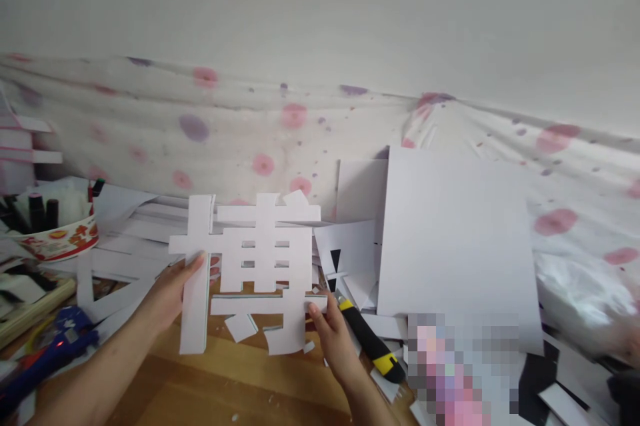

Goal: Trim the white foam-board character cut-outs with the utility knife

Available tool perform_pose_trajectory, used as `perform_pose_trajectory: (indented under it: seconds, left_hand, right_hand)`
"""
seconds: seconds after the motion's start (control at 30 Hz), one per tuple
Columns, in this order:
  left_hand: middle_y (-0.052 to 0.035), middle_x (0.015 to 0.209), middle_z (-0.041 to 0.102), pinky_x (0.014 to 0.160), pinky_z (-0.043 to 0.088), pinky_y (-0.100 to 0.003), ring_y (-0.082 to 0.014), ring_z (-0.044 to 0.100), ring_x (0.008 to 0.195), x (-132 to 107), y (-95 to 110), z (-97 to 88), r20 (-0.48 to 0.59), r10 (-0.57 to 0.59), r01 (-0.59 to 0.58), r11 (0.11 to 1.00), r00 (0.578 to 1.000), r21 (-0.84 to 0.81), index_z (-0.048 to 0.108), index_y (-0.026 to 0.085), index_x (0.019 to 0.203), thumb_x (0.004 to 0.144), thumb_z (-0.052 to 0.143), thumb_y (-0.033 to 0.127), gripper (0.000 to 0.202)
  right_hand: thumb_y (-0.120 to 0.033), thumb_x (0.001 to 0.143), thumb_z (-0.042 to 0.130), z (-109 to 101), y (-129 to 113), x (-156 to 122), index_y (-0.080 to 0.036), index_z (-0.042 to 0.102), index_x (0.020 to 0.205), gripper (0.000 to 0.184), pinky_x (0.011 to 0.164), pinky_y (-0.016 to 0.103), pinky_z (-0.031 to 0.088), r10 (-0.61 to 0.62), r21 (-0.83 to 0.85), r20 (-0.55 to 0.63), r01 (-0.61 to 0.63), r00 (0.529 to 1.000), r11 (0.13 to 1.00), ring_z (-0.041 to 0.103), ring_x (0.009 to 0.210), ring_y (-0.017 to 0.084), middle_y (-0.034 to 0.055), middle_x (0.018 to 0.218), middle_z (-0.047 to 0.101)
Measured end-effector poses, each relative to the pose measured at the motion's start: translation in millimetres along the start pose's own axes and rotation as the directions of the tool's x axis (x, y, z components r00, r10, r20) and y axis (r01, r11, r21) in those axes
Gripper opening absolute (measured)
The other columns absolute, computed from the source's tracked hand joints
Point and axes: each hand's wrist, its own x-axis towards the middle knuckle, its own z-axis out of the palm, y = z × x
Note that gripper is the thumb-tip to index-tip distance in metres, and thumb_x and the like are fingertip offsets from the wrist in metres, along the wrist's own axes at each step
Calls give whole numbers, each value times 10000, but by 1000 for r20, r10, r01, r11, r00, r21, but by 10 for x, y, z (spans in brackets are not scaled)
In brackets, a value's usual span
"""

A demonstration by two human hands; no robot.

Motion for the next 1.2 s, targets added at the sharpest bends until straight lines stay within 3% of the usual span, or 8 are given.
perform_pose_trajectory:
  seconds: [0.13,0.33,0.6,1.2]
  left_hand:
    - [-41,743,678,622,491,-237,-150,619,670,-21,-16,25,-85,117,-116,993,990,7,644,137,832,622,720,429,368]
    - [7,640,632,573,449,-215,-105,556,568,-36,-44,11,-46,235,-234,972,971,27,615,149,765,662,686,437,315]
    - [23,657,620,578,418,-212,-93,539,573,-78,-34,60,-63,292,-289,956,954,60,595,164,775,686,673,424,285]
    - [18,574,585,564,391,-232,-118,514,548,-111,-28,64,-50,323,-313,938,945,148,593,170,733,709,632,453,287]
  right_hand:
    - [-551,753,578,15,25,0,-224,560,934,375,656,287,513,2,3,-5,-2,1000,1000,588,767,173,24,855,626]
    - [-556,745,587,10,109,14,-227,561,924,376,665,308,516,8,0,-33,-8,999,1000,594,765,187,25,845,631]
    - [-548,771,565,-4,149,14,-229,522,1058,431,715,344,519,30,18,10,-30,1000,999,598,814,206,50,935,626]
    - [-578,725,597,40,-11,-32,-222,578,922,408,697,337,521,63,18,9,-63,998,998,621,732,203,32,833,642]
